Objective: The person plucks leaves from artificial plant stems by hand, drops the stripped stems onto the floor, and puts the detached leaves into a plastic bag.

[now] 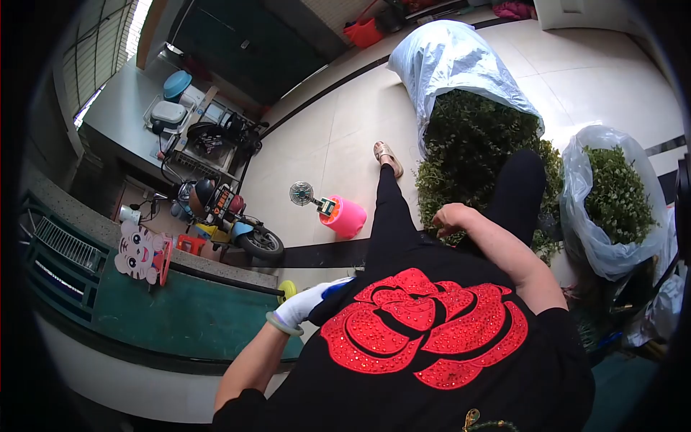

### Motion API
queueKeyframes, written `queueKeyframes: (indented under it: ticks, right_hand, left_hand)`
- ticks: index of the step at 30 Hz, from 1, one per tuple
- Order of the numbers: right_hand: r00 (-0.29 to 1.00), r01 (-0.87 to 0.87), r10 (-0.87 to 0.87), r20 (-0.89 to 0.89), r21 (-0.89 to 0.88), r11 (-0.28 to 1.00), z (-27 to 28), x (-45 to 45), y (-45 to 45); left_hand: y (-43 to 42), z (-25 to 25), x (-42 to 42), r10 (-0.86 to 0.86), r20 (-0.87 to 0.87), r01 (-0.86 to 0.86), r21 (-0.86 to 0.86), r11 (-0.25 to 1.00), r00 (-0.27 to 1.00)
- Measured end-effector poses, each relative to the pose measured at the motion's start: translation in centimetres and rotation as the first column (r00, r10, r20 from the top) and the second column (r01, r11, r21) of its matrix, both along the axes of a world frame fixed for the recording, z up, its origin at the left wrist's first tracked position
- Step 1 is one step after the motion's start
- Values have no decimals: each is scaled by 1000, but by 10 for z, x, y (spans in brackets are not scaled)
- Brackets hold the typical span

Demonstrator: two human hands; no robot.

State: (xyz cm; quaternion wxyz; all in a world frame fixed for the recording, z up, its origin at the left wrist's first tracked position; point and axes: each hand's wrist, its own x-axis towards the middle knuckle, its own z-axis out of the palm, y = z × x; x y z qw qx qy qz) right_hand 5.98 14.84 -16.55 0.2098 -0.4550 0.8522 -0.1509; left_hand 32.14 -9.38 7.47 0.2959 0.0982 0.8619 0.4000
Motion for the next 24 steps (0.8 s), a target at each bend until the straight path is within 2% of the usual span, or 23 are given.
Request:
queueKeyframes:
  ticks: [3, 4, 5, 7, 11, 12, 13, 14, 15, 16, 18, 19, 20, 21, 22, 23, 24]
  right_hand:
    - [1000, 19, -17, 12, -151, 988, 8, 8, -26]
    - [997, -58, 43, -68, -238, 970, 23, 19, -35]
    - [984, -139, 94, -154, -314, 939, 40, 32, -46]
    - [897, -407, 329, -297, -261, 875, 52, 47, -83]
    - [716, -672, 540, -443, -228, 704, 105, 66, -115]
    - [710, -702, 619, -335, -270, 659, 121, 76, -115]
    - [685, -723, 694, -221, -319, 613, 152, 97, -110]
    - [532, -798, 835, -139, -412, 440, 149, 110, -131]
    - [341, -819, 937, -78, -513, 255, 144, 120, -151]
    - [252, -884, 956, -153, -438, 163, 142, 126, -161]
    - [168, -879, 979, -113, -468, 97, 120, 123, -174]
    - [187, -886, 978, -96, -447, 126, 119, 123, -172]
    - [207, -892, 975, -79, -425, 154, 128, 124, -165]
    - [300, -895, 951, -69, -365, 256, 137, 121, -151]
    - [391, -884, 918, -68, -305, 354, 154, 121, -137]
    - [505, -863, 857, -100, -94, 497, 165, 124, -131]
    - [547, -837, 828, -120, -70, 543, 153, 126, -138]
  left_hand:
    - [20, 22, 11, 348, 288, -388, 92, 917, 892]
    - [8, 5, 12, 538, 252, -566, 49, 823, 804]
    - [30, 16, 10, 560, 90, -555, -75, 828, 824]
    - [37, 10, 10, 454, 85, -460, 70, 885, 887]
    - [21, 30, 29, 628, 145, -639, 50, 767, 765]
    - [16, 39, 45, 659, 293, -721, 232, 653, 692]
    - [-2, 35, 62, 619, 338, -705, 341, 622, 709]
    - [-8, 25, 74, 644, 339, -728, 324, 605, 686]
    - [-19, 7, 84, 649, 293, -711, 239, 661, 702]
    - [-30, -12, 94, 648, 250, -689, 149, 709, 720]
    - [-38, -29, 91, 399, 53, -394, -91, 915, 915]
    - [-41, -38, 90, 244, -35, -246, -221, 944, 969]
    - [-48, -39, 86, -122, -217, 32, -378, 925, 969]
    - [-52, -45, 80, -490, -321, 250, -567, 785, 811]
    - [-56, -58, 74, -543, -449, 220, -590, 777, 710]
    - [-56, -68, 68, 85, -197, -89, -11, 996, 977]
    - [-50, -73, 65, 359, -43, -359, 3, 933, 932]
